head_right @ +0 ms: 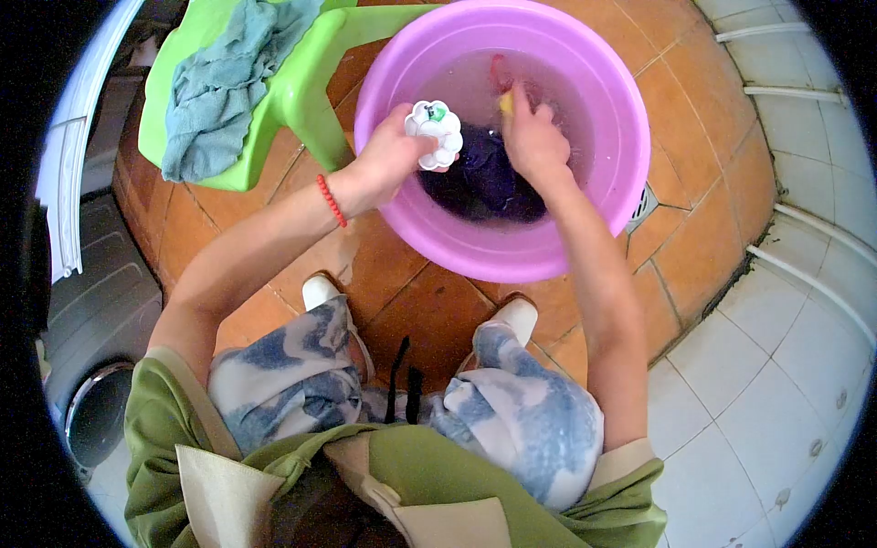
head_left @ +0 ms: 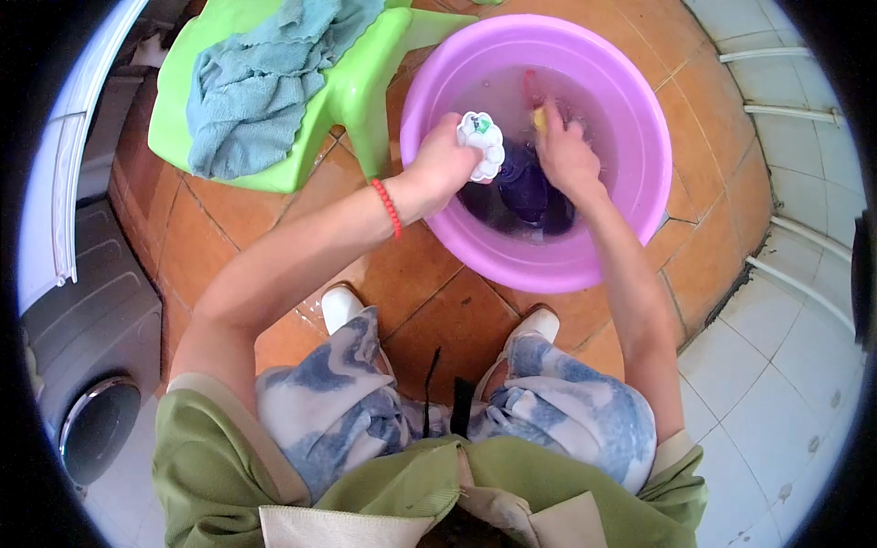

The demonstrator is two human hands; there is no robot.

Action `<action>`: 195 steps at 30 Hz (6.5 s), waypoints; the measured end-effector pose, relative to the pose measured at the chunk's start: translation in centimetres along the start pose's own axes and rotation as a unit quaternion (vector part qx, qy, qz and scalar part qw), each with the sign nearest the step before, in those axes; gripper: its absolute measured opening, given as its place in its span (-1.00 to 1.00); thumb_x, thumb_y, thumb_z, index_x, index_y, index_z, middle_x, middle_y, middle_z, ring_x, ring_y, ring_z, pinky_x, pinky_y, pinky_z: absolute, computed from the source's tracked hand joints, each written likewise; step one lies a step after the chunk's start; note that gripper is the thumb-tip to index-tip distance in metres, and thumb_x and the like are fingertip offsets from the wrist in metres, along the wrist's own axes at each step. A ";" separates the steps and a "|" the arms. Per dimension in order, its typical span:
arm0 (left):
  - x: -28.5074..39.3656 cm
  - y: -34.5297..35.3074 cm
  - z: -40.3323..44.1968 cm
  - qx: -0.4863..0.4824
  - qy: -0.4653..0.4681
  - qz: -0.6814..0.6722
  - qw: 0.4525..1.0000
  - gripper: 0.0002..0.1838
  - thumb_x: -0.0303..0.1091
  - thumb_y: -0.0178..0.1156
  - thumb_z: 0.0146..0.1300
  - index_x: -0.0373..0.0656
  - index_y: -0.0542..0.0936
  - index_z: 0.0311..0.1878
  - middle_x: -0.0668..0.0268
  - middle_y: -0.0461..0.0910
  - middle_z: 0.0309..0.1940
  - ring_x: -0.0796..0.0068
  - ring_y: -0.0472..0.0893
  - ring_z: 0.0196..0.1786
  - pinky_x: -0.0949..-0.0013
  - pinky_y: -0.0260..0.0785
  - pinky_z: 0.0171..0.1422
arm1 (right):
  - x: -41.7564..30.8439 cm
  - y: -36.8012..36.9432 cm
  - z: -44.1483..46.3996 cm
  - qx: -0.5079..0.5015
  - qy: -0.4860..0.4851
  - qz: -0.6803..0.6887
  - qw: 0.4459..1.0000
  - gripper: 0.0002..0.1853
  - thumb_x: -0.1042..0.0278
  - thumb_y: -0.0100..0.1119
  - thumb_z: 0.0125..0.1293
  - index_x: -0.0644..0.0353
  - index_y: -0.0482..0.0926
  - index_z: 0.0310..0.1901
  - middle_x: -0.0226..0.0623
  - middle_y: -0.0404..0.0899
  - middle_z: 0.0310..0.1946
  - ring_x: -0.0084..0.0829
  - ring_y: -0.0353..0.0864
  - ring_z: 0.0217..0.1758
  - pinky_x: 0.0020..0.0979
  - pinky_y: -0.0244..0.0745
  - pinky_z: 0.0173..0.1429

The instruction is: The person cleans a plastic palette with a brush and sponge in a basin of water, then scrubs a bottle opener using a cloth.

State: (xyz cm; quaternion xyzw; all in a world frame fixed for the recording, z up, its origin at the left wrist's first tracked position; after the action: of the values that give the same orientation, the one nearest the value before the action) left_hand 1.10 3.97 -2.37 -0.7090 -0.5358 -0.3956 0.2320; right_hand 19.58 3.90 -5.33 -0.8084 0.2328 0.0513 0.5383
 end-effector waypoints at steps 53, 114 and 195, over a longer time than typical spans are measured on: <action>-0.4 0.8 0.9 0.032 -0.077 -0.080 0.993 -0.60 -0.67 -0.08 0.27 -0.21 0.35 0.17 0.20 0.52 0.00 0.28 0.58 0.02 0.19 0.57 0.06 | 1.2 0.9 -0.5 0.067 -0.131 0.127 0.981 -0.39 0.08 0.01 0.32 -0.11 0.18 0.40 0.16 0.45 0.11 0.06 0.51 0.13 -0.07 0.40 0.20; 0.3 0.9 0.7 -0.065 -0.035 -0.240 0.968 -0.63 -0.18 -0.36 0.54 -0.18 0.33 0.17 0.20 0.47 0.03 0.39 0.52 0.06 0.19 0.42 0.20 | -5.1 -2.3 -4.9 0.116 -0.128 0.041 0.984 -0.35 -0.01 -0.14 0.39 0.16 0.09 0.40 0.05 0.60 -0.29 -0.02 0.65 -0.28 0.00 0.54 -0.24; 0.9 1.1 2.1 -0.122 -0.074 -0.246 0.959 -0.43 -0.01 -0.28 0.30 -0.26 0.45 0.10 0.06 0.59 -0.03 0.18 0.59 0.04 0.13 0.50 0.06 | 2.5 -0.1 -0.8 0.089 -0.025 0.198 0.976 -0.43 -0.03 -0.08 0.34 0.09 0.26 0.29 0.20 0.59 -0.14 0.14 0.58 -0.03 -0.02 0.44 0.10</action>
State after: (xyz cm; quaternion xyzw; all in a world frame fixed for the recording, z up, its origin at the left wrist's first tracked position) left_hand 2.88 5.75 -2.75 -0.6051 -0.6570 -0.4497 -0.0011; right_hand 21.66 2.46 -5.78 -0.6934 0.3783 0.1562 0.5930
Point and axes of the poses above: each hand's wrist, its own z-axis towards the middle knuckle, its own y-axis out of the palm, x = y × z, the point moved 5 cm from there along z, towards the middle knuckle
